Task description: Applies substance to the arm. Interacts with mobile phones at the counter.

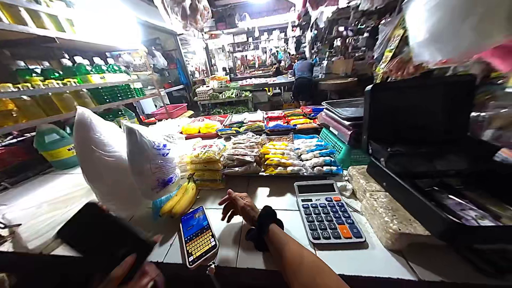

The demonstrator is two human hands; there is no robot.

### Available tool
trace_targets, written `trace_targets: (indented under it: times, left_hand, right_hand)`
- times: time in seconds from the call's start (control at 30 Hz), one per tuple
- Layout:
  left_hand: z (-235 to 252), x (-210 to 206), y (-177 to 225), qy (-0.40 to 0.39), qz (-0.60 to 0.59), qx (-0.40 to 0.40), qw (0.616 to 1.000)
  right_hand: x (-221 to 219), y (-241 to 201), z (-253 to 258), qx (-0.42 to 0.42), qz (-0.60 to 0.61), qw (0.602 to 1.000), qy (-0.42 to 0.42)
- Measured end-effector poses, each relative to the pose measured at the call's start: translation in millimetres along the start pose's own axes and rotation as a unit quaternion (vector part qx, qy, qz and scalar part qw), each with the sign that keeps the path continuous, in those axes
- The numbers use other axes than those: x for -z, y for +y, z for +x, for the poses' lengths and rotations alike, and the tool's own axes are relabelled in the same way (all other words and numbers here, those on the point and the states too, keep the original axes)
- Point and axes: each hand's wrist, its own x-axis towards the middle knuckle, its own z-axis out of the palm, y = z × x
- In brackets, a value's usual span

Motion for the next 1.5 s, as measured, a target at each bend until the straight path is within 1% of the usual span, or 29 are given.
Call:
trace_targets:
  times: [0.03,0.07,0.1,0.17,0.2,0.27,0.33,0.4,0.47,0.57,0.63,0.67,0.7,0.73,0.8,0.83,0.87,0.9,0.93,0.97,1.0,1.07,1.1,1.13,1.2,1.27,1.37,1.43,1.5]
  left_hand:
    - [21,-29,-12,0.003,0.01,-0.031,0.999]
    - [39,-58,-23,0.047,0.034,-0.057,0.997]
    - [57,-82,-31,0.098,0.063,-0.065,0.991]
    - [86,-110,-42,0.161,0.131,-0.062,0.976]
    - [95,-114,-46,0.171,0.17,-0.065,0.968]
    - [101,-110,-51,0.158,0.238,-0.074,0.955]
    - [99,-99,-54,0.134,0.265,-0.082,0.951]
    - [95,-88,-52,0.131,0.247,-0.067,0.958]
    - [91,-81,-47,0.133,0.198,-0.027,0.971]
    - [87,-69,-37,0.15,0.134,0.009,0.979]
    - [79,-63,-31,0.176,0.154,0.034,0.972]
    - [74,-60,-27,0.179,0.205,0.035,0.962]
    - [67,-56,-23,0.177,0.276,0.017,0.944]
    - [57,-49,-21,0.178,0.357,-0.014,0.917]
    - [25,-25,-19,0.185,0.506,-0.058,0.84]
    - [7,-9,-19,0.184,0.554,-0.048,0.81]
    - [-11,10,-17,0.166,0.59,0.003,0.79]
    - [-28,29,-15,0.142,0.613,0.087,0.773]
    - [-42,48,-15,0.123,0.629,0.175,0.747]
    - [-55,66,-16,0.117,0.644,0.241,0.717]
    - [-67,81,-15,0.134,0.66,0.275,0.686]
    - [-83,106,-3,0.22,0.691,0.285,0.626]
    - [-88,121,4,0.275,0.699,0.281,0.597]
    - [-92,139,13,0.336,0.69,0.269,0.583]
    - [-105,181,26,0.451,0.642,0.223,0.578]
    - [-113,203,40,0.527,0.621,0.169,0.555]
    - [-98,193,67,0.544,0.661,0.063,0.513]
    - [-81,182,80,0.538,0.68,0.002,0.498]
    - [-63,164,90,0.534,0.686,-0.043,0.492]
  right_hand:
    - [-4,-1,-2,-0.002,0.028,0.999,-0.029]
    - [-6,-1,-5,0.004,0.061,0.997,-0.05]
    - [-6,-1,-8,0.016,0.094,0.993,-0.066]
    - [-9,-1,-14,0.041,0.148,0.985,-0.081]
    - [-15,-2,-16,0.05,0.165,0.982,-0.072]
    - [-30,-2,-20,0.052,0.169,0.983,-0.049]
    - [-42,4,-18,0.048,0.153,0.986,-0.033]
    - [-54,9,-12,0.046,0.13,0.99,-0.038]
    - [-64,6,-2,0.041,0.106,0.993,-0.043]
    - [-74,-2,14,0.018,0.1,0.992,-0.072]
    - [-79,0,17,0.015,0.102,0.991,-0.084]
    - [-81,4,17,0.018,0.113,0.99,-0.085]
    - [-84,6,17,0.023,0.127,0.988,-0.083]
    - [-85,7,15,0.025,0.144,0.986,-0.08]
    - [-83,9,10,0.025,0.189,0.978,-0.081]
    - [-79,8,9,0.025,0.216,0.973,-0.081]
    - [-75,6,8,0.021,0.241,0.967,-0.08]
    - [-72,4,7,0.017,0.266,0.961,-0.077]
    - [-71,2,6,0.009,0.282,0.957,-0.07]
    - [-72,-1,4,-0.003,0.294,0.954,-0.056]
    - [-72,-3,2,-0.014,0.299,0.953,-0.043]
    - [-71,-3,4,-0.02,0.306,0.951,-0.028]
    - [-70,-2,6,-0.019,0.306,0.951,-0.026]
    - [-69,0,6,-0.02,0.301,0.953,-0.026]
    - [-68,2,6,-0.027,0.297,0.954,-0.029]
    - [-66,7,7,-0.027,0.312,0.949,-0.039]
    - [-61,11,9,-0.025,0.319,0.946,-0.058]
    - [-59,12,10,-0.027,0.315,0.947,-0.062]
    - [-58,12,10,-0.025,0.309,0.949,-0.058]
